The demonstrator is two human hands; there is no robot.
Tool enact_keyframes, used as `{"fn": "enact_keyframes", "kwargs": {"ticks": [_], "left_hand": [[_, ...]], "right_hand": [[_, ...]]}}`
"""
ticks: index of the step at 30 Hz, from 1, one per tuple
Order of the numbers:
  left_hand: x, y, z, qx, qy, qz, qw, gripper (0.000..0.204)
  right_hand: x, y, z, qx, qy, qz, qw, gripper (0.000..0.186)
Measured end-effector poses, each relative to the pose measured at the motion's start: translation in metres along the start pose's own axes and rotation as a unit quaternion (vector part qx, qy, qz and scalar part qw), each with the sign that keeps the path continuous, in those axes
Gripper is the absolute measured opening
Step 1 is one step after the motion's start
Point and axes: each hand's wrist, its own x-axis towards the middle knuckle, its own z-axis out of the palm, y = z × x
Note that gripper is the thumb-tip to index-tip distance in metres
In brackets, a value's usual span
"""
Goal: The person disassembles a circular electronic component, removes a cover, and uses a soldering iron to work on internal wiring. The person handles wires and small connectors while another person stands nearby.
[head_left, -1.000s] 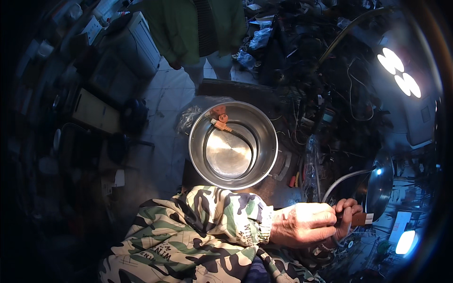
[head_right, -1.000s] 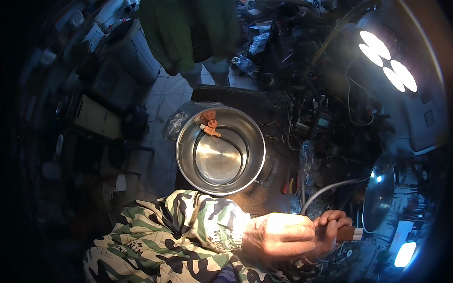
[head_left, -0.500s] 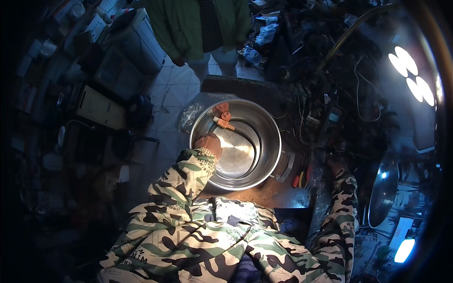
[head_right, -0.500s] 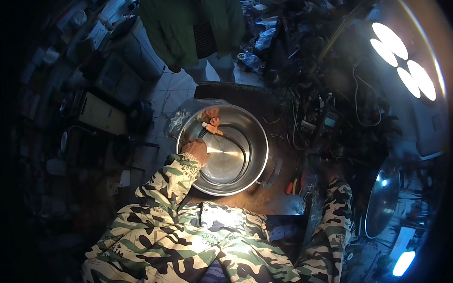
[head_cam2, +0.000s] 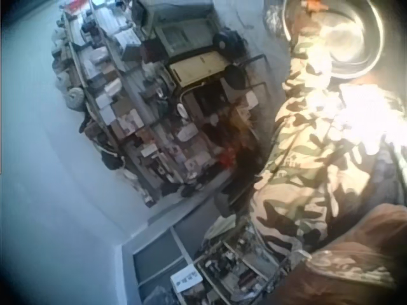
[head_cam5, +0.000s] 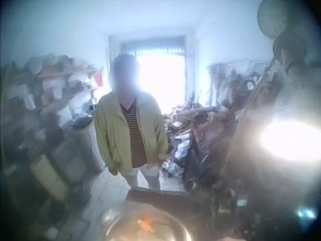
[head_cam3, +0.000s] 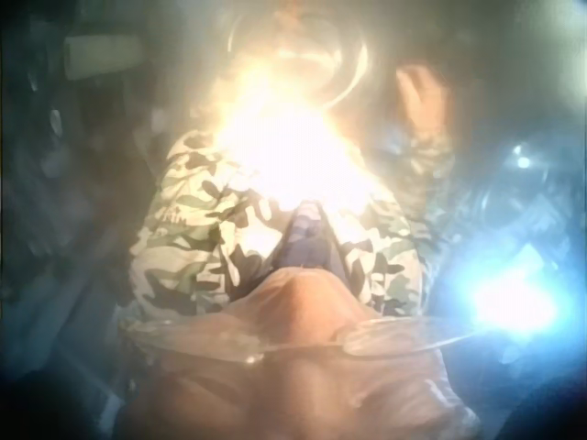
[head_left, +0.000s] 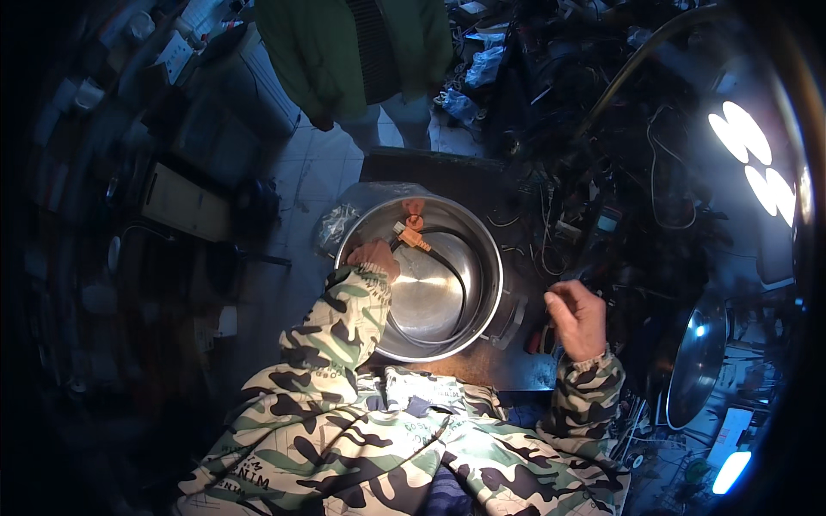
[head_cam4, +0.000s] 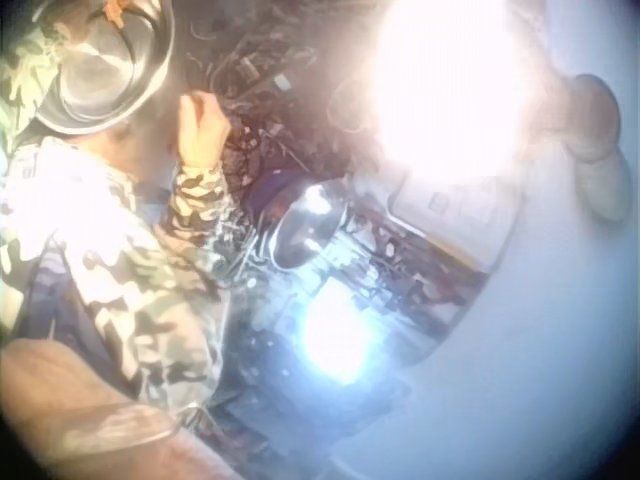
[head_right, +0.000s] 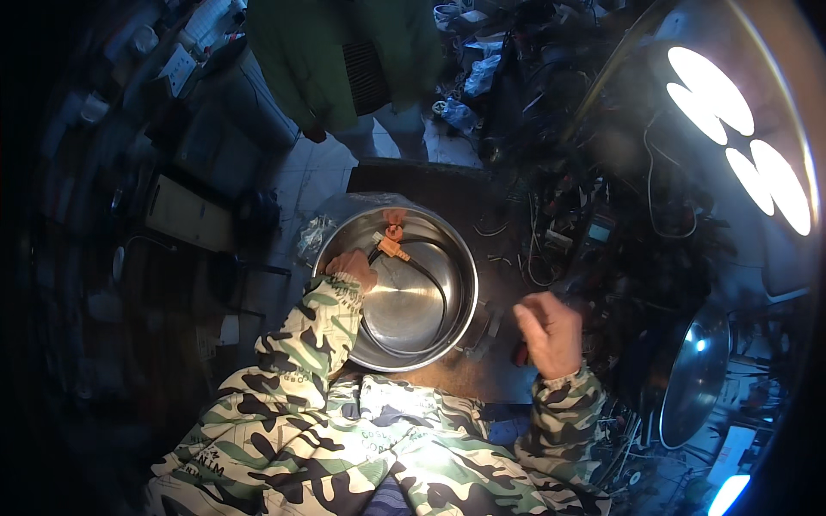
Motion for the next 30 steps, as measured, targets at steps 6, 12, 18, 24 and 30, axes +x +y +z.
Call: {"fn": "enact_keyframes", "kwargs": {"ticks": [6,12,18,24,30], "left_hand": [[-0.041,-0.025,-0.030,-0.536,-0.092,0.154,0.825,0.030],[-0.093,-0.022,-0.067,-0.689,-0.100,0.203,0.688,0.035],[-0.104,-0.032,-0.082,-0.766,-0.105,0.296,0.561,0.036],[-0.100,-0.039,-0.082,-0.807,-0.080,0.331,0.482,0.035],[-0.100,-0.046,-0.084,-0.849,-0.092,0.244,0.459,0.026]], "right_hand": [[0.026,-0.012,0.086,-0.078,0.023,-0.121,0.989,0.031],[0.067,-0.015,0.163,0.072,-0.050,-0.021,0.996,0.047],[0.077,-0.027,0.166,0.200,-0.009,-0.087,0.976,0.034],[0.068,-0.060,0.155,0.185,0.112,-0.220,0.951,0.032],[0.111,-0.095,0.132,0.324,0.163,-0.187,0.913,0.022]]}}
